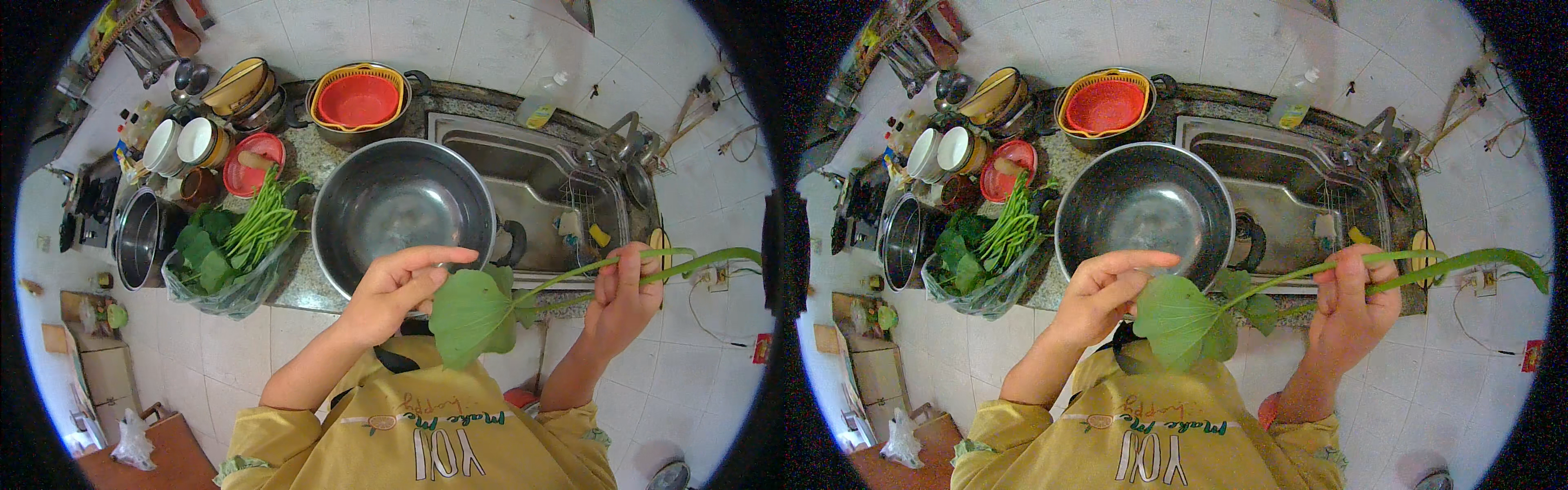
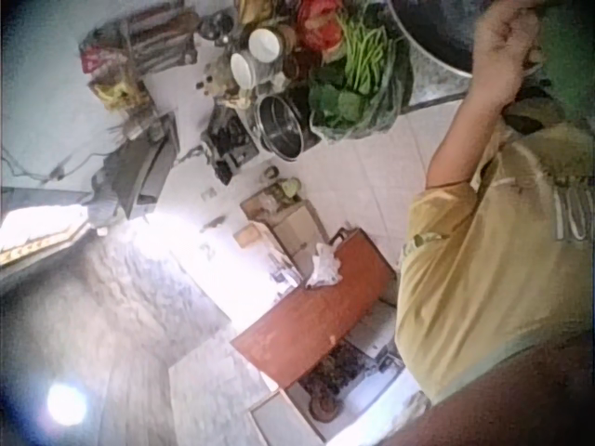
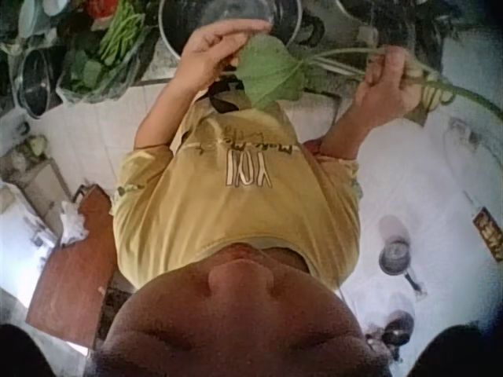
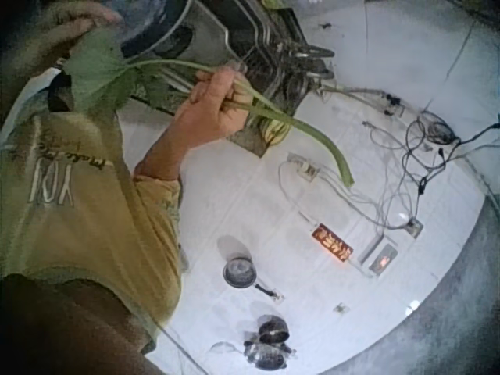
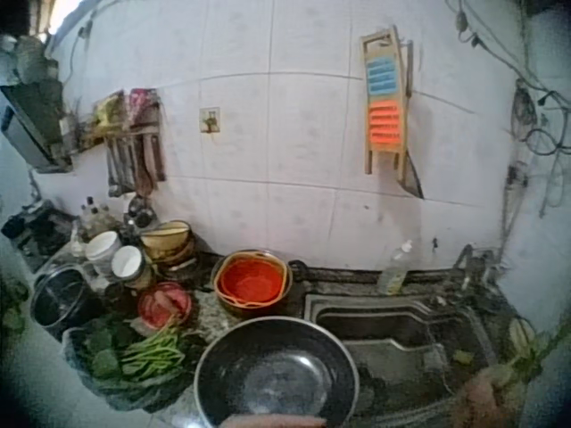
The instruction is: The person washes a white bowl with a floral pattern under running water in a kitchen sink, then places it on a drying rack. They wipe the sink area with a cloth, move a metal pot, and retrieve a bag of green leafy vegetables from the living room. The person then unpacks the vegetables and begins sorting them by hand.
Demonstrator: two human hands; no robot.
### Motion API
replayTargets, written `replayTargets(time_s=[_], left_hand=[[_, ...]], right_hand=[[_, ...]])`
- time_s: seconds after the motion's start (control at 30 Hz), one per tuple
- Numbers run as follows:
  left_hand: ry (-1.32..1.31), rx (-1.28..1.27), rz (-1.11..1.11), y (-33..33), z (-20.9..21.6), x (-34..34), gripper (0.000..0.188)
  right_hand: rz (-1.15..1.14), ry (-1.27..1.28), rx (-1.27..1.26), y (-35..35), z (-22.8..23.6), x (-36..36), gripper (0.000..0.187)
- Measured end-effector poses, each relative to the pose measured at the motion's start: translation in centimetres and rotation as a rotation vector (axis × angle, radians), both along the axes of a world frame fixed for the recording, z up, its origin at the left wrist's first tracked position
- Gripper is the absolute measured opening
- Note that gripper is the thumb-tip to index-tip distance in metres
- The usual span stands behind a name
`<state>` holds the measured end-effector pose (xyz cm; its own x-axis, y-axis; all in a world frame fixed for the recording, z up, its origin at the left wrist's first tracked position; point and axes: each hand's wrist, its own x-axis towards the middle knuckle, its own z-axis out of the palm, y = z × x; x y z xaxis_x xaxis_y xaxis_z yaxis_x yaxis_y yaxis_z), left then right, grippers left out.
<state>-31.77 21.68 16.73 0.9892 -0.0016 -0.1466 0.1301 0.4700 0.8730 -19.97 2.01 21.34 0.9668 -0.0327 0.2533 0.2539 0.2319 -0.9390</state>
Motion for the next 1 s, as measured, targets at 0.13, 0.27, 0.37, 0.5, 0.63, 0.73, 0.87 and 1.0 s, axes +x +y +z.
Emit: replayTargets(time_s=[0.13, 0.27, 0.37, 0.5, 0.63, 0.73, 0.87, 1.0], left_hand=[[-0.082, 0.008, -0.049, 1.3, -0.4, -0.5, 0.033], [-0.154, -0.078, 0.016, 0.5, 0.7, -0.5, 0.038], [-0.118, -0.037, 0.058, 0.3, 0.7, -0.4, 0.04], [-0.123, -0.02, 0.071, 0.5, 0.4, -0.5, 0.038], [-0.1, -0.031, 0.077, 0.8, 0.1, -0.6, 0.037], [-0.116, -0.058, 0.082, 0.9, 0.1, -0.7, 0.035], [-0.098, -0.046, 0.104, 0.9, 0.4, -0.6, 0.03], [-0.063, -0.093, 0.13, 0.3, 0.3, 0.2, 0.025]], right_hand=[[-0.026, -0.019, -0.005, 0.7, 0.5, -0.7, 0.003], [0.014, -0.029, -0.012, 1.1, 0.7, -1.2, 0.003], [-0.019, -0.019, -0.015, 1.8, 0.9, -1.7, 0.004], [-0.01, -0.044, -0.017, 2.1, 0.9, -2.3, 0.005], [-0.008, -0.053, -0.012, 2.7, 1.1, -2.7, 0.004], [0.003, -0.056, -0.004, 2.8, 1.1, -2.9, 0.004], [0.009, -0.045, 0.002, 2.7, 1.2, -2.8, 0.004], [-0.04, -0.023, -0.01, 2.3, 1.3, -2.5, 0.004]])
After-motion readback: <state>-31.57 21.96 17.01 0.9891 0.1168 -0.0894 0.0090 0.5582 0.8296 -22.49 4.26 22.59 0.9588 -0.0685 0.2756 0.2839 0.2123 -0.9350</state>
